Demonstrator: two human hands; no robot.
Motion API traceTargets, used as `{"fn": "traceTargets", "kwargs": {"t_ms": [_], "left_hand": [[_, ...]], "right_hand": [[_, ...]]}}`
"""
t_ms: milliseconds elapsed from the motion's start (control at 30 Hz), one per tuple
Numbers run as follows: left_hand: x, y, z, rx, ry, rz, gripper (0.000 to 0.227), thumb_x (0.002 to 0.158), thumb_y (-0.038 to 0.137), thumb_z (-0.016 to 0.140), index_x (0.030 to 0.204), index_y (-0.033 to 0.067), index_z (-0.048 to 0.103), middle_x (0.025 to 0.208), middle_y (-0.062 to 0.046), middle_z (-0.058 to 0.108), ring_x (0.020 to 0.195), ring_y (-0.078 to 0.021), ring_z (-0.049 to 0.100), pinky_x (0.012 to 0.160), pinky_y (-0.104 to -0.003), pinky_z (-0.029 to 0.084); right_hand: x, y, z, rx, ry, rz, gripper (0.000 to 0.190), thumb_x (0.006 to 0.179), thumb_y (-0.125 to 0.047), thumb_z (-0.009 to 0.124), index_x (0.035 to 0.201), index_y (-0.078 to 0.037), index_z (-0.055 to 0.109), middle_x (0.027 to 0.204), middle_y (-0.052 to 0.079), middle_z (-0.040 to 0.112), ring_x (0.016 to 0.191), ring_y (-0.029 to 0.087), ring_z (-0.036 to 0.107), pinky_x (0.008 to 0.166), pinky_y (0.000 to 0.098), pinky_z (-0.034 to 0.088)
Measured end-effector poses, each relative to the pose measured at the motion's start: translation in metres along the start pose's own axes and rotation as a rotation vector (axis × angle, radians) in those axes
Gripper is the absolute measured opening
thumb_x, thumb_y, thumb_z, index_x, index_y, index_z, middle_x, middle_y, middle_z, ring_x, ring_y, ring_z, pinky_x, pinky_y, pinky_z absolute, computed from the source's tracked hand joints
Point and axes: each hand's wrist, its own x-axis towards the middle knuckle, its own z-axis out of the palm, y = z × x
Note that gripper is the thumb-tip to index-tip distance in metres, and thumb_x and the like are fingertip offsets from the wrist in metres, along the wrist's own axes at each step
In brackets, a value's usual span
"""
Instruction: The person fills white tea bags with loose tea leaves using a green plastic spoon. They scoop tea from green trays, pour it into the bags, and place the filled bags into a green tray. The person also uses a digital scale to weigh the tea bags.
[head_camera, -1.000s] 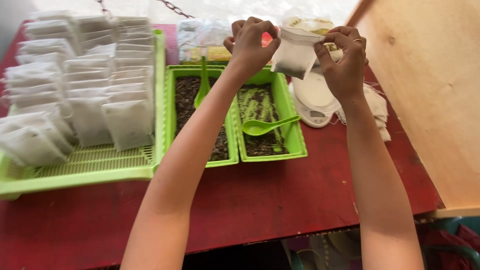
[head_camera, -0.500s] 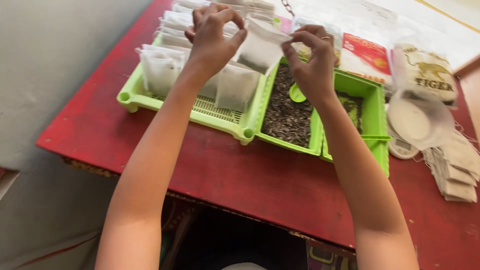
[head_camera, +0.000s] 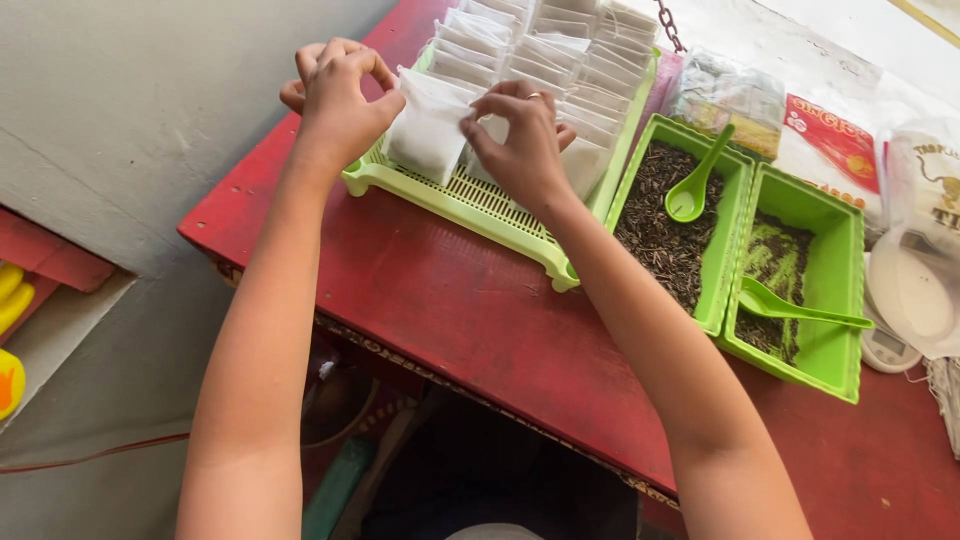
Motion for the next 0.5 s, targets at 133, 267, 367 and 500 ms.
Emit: {"fn": "traceTargets", "kwargs": {"t_ms": [133, 267, 367, 500], "left_hand": [[0.0, -0.027, 0.013, 0.058, 0.009, -0.016, 0.011, 0.082, 0.037, 0.062, 0.076, 0.0284, 0.063, 0.112, 0.005, 0.057, 0.121, -0.0243, 0.035, 0.078, -0.045, 0.023], [-0.002, -0.038, 0.02, 0.13, -0.016, -0.059, 0.009, 0.08, 0.034, 0.057, 0.076, 0.032, 0.065, 0.11, 0.007, 0.055, 0.12, -0.0239, 0.032, 0.076, -0.046, 0.021], [-0.002, -0.037, 0.019, 0.182, -0.003, -0.049, 0.011, 0.078, 0.03, 0.058, 0.077, 0.0338, 0.068, 0.111, 0.006, 0.056, 0.12, -0.0256, 0.033, 0.077, -0.047, 0.021], [0.0, -0.037, 0.018, 0.23, 0.026, -0.022, 0.036, 0.079, 0.027, 0.064, 0.113, 0.0246, 0.052, 0.119, -0.004, 0.052, 0.119, -0.029, 0.033, 0.076, -0.047, 0.022]], "right_hand": [[0.001, 0.0, 0.023, -0.063, 0.001, -0.007, 0.017, 0.089, -0.037, 0.074, 0.093, -0.02, 0.079, 0.113, -0.001, 0.064, 0.111, 0.025, 0.05, 0.074, 0.0428, 0.023], [0.005, 0.008, 0.035, -0.133, 0.021, 0.001, 0.011, 0.089, -0.036, 0.075, 0.089, -0.026, 0.078, 0.112, -0.004, 0.064, 0.108, 0.025, 0.049, 0.071, 0.0426, 0.021], [0.007, 0.011, 0.036, -0.155, 0.031, 0.0, 0.009, 0.089, -0.036, 0.075, 0.09, -0.027, 0.078, 0.111, -0.005, 0.065, 0.108, 0.025, 0.049, 0.069, 0.0423, 0.021], [0.006, 0.011, 0.029, -0.162, 0.015, 0.016, 0.005, 0.088, -0.036, 0.074, 0.092, -0.033, 0.076, 0.112, -0.006, 0.062, 0.112, 0.024, 0.049, 0.071, 0.0417, 0.02]]}}
